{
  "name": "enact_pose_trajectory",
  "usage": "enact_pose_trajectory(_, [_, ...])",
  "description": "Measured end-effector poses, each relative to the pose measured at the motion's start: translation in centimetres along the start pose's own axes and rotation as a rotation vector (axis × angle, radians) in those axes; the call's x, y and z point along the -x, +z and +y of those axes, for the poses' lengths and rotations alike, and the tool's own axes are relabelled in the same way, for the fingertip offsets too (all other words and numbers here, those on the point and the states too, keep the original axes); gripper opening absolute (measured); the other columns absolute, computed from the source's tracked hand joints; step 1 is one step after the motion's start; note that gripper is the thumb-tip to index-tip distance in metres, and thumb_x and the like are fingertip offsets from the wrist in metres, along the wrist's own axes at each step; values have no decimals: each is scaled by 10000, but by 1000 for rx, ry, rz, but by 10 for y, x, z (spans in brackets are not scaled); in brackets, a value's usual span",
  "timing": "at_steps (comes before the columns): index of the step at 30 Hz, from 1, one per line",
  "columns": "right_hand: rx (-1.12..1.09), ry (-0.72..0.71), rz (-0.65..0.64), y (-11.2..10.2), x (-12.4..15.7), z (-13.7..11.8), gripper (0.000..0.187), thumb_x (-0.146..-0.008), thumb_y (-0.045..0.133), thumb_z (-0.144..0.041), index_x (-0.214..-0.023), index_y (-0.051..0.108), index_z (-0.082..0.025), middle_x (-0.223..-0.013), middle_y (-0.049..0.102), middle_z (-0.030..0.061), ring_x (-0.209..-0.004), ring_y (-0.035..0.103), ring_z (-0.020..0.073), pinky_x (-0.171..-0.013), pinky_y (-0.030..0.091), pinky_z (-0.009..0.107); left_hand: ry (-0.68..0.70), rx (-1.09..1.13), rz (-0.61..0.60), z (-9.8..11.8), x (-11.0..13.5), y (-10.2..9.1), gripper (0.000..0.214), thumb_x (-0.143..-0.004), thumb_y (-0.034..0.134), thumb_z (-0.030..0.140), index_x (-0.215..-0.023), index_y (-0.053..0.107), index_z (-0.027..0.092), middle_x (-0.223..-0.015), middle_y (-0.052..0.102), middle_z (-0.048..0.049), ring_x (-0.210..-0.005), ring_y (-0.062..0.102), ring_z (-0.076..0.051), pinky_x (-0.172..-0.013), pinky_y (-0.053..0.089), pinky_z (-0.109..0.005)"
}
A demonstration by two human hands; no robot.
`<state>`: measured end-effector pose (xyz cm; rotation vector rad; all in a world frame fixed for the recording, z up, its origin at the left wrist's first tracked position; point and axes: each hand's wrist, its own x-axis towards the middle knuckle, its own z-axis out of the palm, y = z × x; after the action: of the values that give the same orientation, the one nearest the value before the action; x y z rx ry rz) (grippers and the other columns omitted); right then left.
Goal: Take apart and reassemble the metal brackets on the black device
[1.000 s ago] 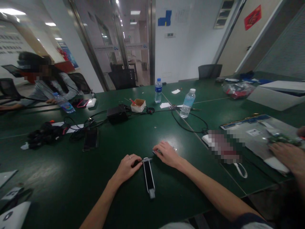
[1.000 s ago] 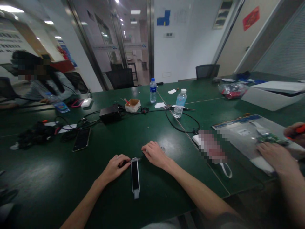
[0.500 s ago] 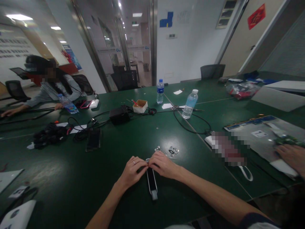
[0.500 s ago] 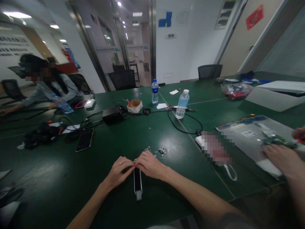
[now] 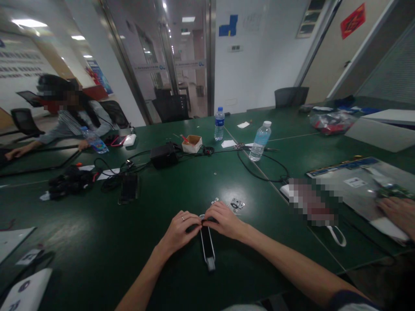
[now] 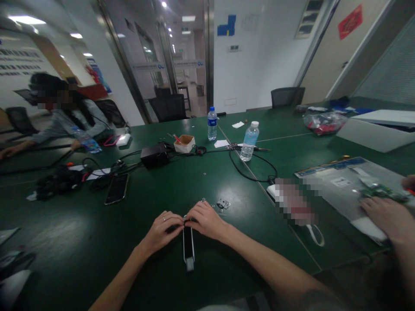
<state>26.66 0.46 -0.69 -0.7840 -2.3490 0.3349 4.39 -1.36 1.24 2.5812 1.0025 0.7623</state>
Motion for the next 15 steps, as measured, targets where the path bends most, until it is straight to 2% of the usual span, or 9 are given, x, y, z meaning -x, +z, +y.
enact_pose_trajectory(5, [68,55,-40,-7,0,5,96,-906,501,-220,-927,585,-178,-899,649,61,-860,523,172,-774,355,321,-141,-46,-44,-10,2,-14,174,-899,517,259,-998,646,196,-954,696,-48,-846,614,-160,-783,450,-310])
enact_pose_trajectory(8, [146,111,-81,-13,-2,5,91,-861,513,-196,-891,596,-176,-869,639,60,-848,502,183,-762,335,328,-194,-63,-95,-13,3,-20,173,-889,516,266,-958,659,198,-948,693,-50,-843,609,-165,-776,447,-308])
enact_pose_trajectory(15, [194,173,-204,-17,-5,0,109,-834,513,-207,-842,616,-172,-834,629,64,-831,485,190,-763,308,337,-225,-40,-175,-12,3,-16,187,-898,509,291,-962,667,215,-957,701,-35,-797,603,-156,-768,426,-310])
